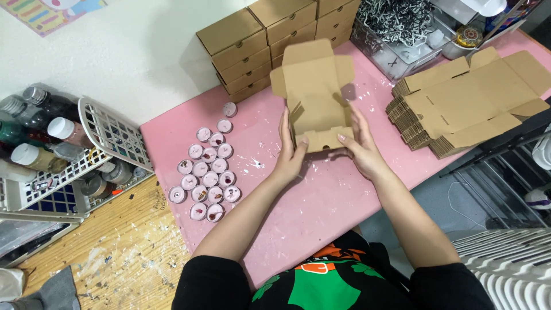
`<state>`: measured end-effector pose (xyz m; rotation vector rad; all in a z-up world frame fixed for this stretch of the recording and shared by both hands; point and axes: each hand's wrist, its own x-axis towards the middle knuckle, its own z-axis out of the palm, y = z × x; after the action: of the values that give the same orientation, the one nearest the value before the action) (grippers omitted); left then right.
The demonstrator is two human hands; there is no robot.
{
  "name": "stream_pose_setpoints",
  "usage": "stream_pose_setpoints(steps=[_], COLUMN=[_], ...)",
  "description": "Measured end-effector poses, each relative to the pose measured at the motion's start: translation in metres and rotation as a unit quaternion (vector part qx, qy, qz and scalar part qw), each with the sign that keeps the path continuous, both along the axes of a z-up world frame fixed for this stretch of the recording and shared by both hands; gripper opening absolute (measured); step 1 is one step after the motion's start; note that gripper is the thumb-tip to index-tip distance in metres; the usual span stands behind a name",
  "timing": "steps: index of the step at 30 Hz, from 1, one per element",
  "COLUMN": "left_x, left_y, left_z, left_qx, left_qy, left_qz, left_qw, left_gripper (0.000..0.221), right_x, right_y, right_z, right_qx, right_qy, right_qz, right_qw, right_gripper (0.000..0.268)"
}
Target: The person is packaging small pink wax melts into cardboard boxes, adding shredded paper filler and placing them in plastic bags before sealing the boxes.
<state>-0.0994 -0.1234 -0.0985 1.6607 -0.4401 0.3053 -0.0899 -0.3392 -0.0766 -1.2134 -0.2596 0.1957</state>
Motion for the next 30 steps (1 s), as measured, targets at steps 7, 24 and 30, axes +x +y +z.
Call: stream_pose_setpoints(steps=[7, 24, 30], left_x=[0.012, 0.006, 0.011], left_y=[-0.021, -0.024, -0.022], left_z=[-0.049, -0.037, -0.039], left_qx=[-0.138, -0.147, -0.142], left_qy=[0.13, 0.182, 0.095], left_qz=[-0.015, 0.033, 0.064], left_qw=[0.982, 0.972, 0.983], left_gripper=[0.067, 0.07, 0.082], right_x=[0.01, 0.001, 0.003], right_y=[0.005, 0.021, 0.017], right_z=[-0.037, -0.013, -0.04], right_qx=[0.008, -0.038, -0.215], right_qy=[0.001, 0.147, -0.115], right_qz=[-0.054, -0.079, -0.195], right_qw=[0.999, 0.985, 0.95], right_gripper=[0.076, 0.077, 0.084])
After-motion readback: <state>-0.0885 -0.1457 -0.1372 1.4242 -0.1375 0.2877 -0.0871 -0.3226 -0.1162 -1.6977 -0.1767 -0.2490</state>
